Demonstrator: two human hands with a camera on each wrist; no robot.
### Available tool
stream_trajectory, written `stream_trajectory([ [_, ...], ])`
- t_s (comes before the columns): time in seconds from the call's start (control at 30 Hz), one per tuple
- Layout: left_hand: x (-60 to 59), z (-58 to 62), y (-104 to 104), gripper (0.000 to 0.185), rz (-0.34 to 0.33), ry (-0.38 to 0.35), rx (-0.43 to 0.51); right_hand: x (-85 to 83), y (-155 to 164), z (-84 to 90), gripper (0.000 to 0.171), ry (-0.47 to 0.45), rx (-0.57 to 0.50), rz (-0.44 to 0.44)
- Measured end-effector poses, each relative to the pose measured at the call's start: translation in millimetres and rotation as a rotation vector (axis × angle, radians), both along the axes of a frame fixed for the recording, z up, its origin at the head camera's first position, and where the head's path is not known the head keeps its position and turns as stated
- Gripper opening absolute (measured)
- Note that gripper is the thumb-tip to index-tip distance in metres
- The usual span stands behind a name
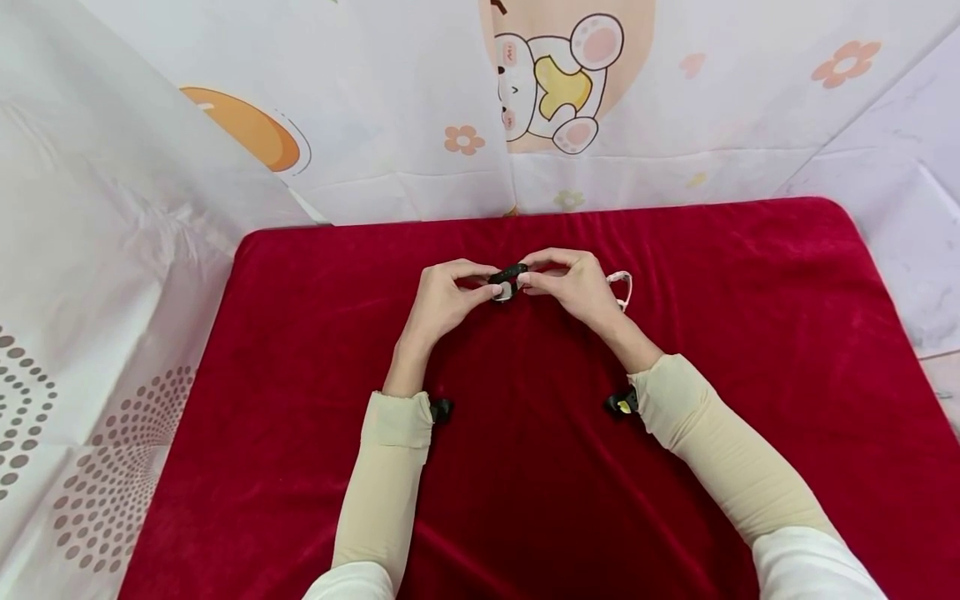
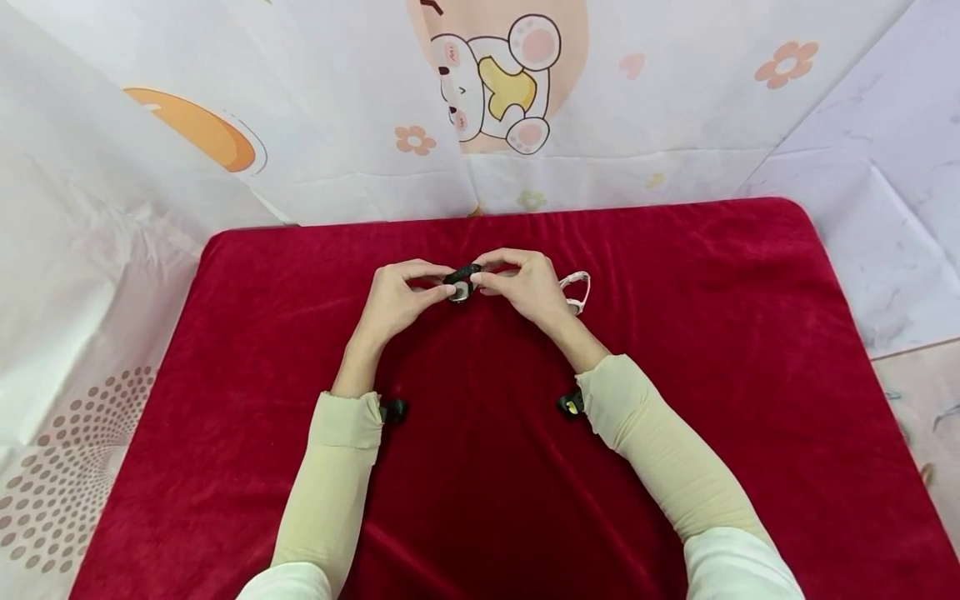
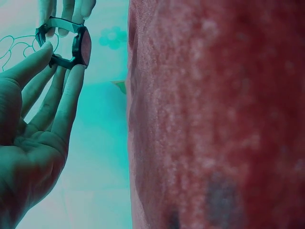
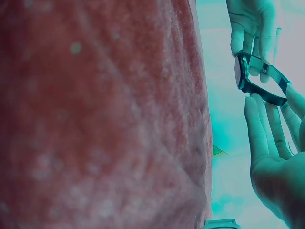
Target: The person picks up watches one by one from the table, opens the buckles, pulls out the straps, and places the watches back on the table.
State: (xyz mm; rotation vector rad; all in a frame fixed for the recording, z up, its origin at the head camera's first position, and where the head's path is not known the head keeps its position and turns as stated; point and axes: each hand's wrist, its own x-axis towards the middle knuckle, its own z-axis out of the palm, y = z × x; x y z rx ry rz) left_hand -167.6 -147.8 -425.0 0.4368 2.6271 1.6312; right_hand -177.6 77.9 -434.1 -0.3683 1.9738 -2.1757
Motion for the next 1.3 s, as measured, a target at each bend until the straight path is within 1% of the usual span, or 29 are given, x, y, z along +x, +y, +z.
stream_trajectory([
  [0.17,0.7,0.6,0.5,0.019,0.008,0.014,0.006,0.4,0.2,0.3,0.023,-0.001,-0.017,-0.001],
  [0.37,1.2,-0.5,1.4,0.018,0.005,0.01,0.036,0.9,1.7,0.6,0.024,0.004,-0.036,0.008],
  [0.5,1.5,-1.7,1.8,0.017,0.015,-0.006,0.056,0.9,2.8,0.7,0.024,0.014,-0.047,0.015],
  [0.67,1.4,-3.6,1.9,0.019,0.031,-0.045,0.092,1.2,3.3,-0.2,0.024,0.004,-0.065,0.017],
  [0.83,0.7,-4.5,1.2,0.02,0.033,-0.058,0.118,1.0,2.7,-0.1,0.024,0.003,-0.07,0.011],
  [0.93,1.0,-4.4,1.0,0.02,0.038,-0.052,0.107,1.0,2.0,0.0,0.024,0.001,-0.073,0.011],
  [1.13,1.7,-3.7,0.3,0.019,0.054,-0.003,0.031,1.1,1.2,0.8,0.023,0.009,-0.077,0.006],
  [1.3,2.4,-4.0,0.8,0.018,0.04,-0.023,0.077,0.1,1.7,0.0,0.024,0.022,-0.085,0.009],
])
